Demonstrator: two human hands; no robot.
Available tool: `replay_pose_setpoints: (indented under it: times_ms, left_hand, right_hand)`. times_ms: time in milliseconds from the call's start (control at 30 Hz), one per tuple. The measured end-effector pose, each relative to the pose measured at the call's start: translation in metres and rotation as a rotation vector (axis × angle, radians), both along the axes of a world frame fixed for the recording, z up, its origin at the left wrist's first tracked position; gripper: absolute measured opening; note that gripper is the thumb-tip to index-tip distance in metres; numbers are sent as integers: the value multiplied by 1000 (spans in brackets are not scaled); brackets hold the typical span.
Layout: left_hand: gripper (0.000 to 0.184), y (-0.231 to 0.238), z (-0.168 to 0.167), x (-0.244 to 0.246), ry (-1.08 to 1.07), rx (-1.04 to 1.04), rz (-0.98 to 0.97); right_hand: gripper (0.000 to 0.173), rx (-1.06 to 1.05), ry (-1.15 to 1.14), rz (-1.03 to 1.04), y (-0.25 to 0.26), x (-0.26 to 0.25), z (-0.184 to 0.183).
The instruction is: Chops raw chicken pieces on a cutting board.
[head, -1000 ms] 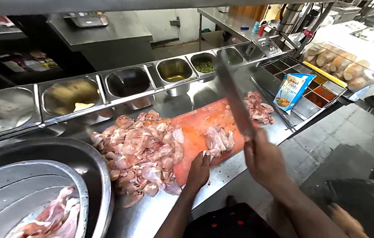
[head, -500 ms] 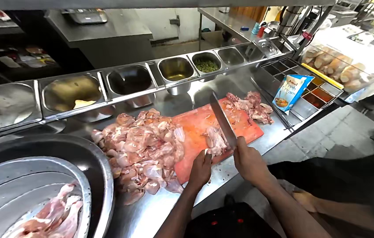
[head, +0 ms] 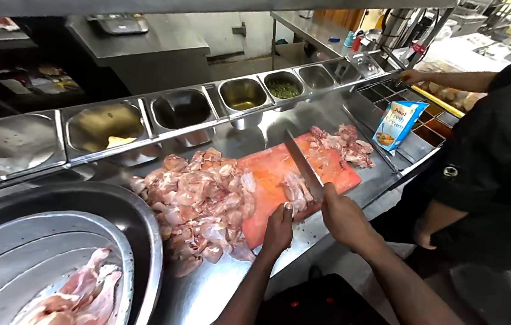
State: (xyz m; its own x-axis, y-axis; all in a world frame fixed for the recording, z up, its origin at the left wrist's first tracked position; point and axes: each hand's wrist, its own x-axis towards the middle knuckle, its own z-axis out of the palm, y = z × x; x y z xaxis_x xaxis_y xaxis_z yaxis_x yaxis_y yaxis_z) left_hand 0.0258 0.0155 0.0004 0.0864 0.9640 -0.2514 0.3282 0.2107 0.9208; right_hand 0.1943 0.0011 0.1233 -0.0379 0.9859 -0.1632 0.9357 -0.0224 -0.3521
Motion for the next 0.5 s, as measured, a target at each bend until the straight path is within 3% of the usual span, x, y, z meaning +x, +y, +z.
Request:
replay_pose_setpoints:
  times_ms: [100, 133, 167, 233, 267, 300, 400, 500]
  left_hand:
    - [44, -3, 0, 1, 7, 12, -8]
    - [44, -3, 0, 2, 8, 11, -3]
    - [43, -3, 0, 3, 12, 9, -1]
    - [43, -2, 0, 3, 28, 0, -4]
    - [43, -4, -2, 3, 34, -17, -7]
    - [43, -4, -2, 2, 29, -19, -7]
    - [44, -8, -2, -3, 24, -34, 0]
    - [37, -9, 6, -1, 207, 5, 6]
  right_hand:
    - [19, 544, 120, 40, -10, 0, -2]
    - [23, 608, 135, 35, -9, -3, -14]
    - [26, 527, 112, 31, -9, -5, -26]
    - [29, -44, 7, 7, 1, -8, -37]
    - [31, -227, -35, 2, 7, -8, -41]
    - [31, -280, -54, 0, 12, -6, -38]
    - [28, -137, -16, 8, 9, 5, -8]
    - [17, 283, 132, 34, -3, 20, 7]
